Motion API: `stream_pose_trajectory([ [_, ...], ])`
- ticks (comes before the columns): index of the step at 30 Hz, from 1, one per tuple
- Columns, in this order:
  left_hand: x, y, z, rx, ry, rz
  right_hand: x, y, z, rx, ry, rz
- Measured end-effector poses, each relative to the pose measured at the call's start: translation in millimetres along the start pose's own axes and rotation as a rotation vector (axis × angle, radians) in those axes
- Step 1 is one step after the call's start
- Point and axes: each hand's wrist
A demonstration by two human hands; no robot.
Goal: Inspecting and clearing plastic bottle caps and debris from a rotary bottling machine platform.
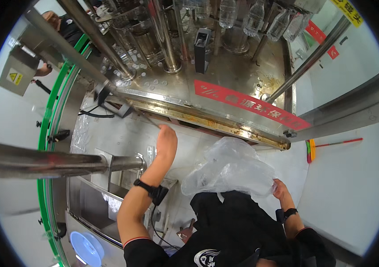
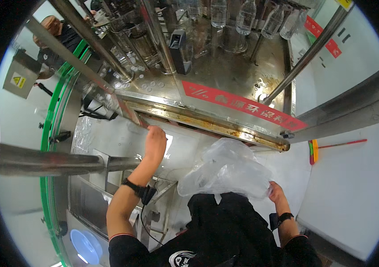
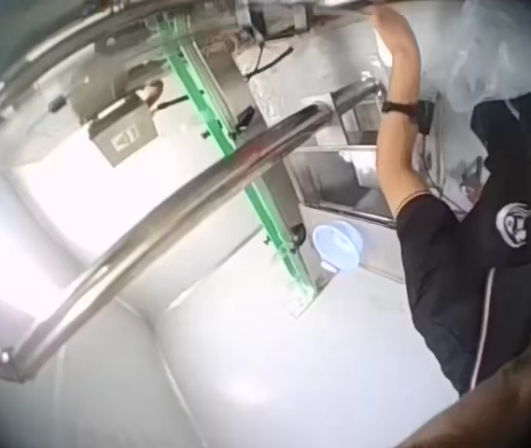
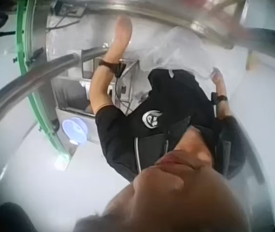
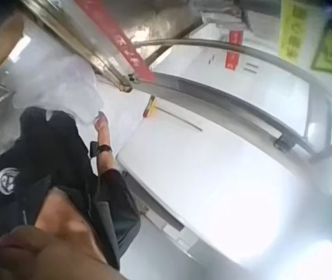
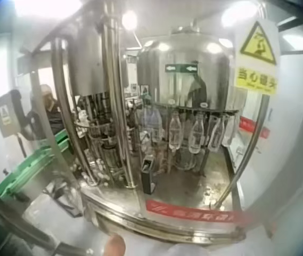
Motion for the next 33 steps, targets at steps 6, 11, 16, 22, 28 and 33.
stream_pose_trajectory([
  [6, -37, 12, -40, -0.255, 0.113, 0.072, 3, -13, -41, 0.056, -0.011, -0.017],
  [11, -13, 37, 6, -1.107, -0.168, -0.075, 14, -19, -62, 0.068, 0.086, -0.091],
  [16, 74, 70, 68, -1.796, -0.646, -0.025, 33, -26, -74, -0.053, 0.102, -0.236],
  [22, 112, 83, 72, -2.021, -0.587, -0.176, 29, -23, -81, -0.232, 0.027, -0.084],
  [28, 56, 67, 37, -1.891, -0.536, -0.256, 8, -44, -120, -0.802, -0.559, 0.373],
  [33, 26, 71, 31, -1.671, -0.561, -0.483, -106, -27, -184, -1.183, 0.028, 0.205],
])
Point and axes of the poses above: each hand's wrist, its own x-axis towards the middle knuckle, its own z-axis out of the back of the hand, y = z × x, and after that the axes turned 13 degrees about y, right-handed
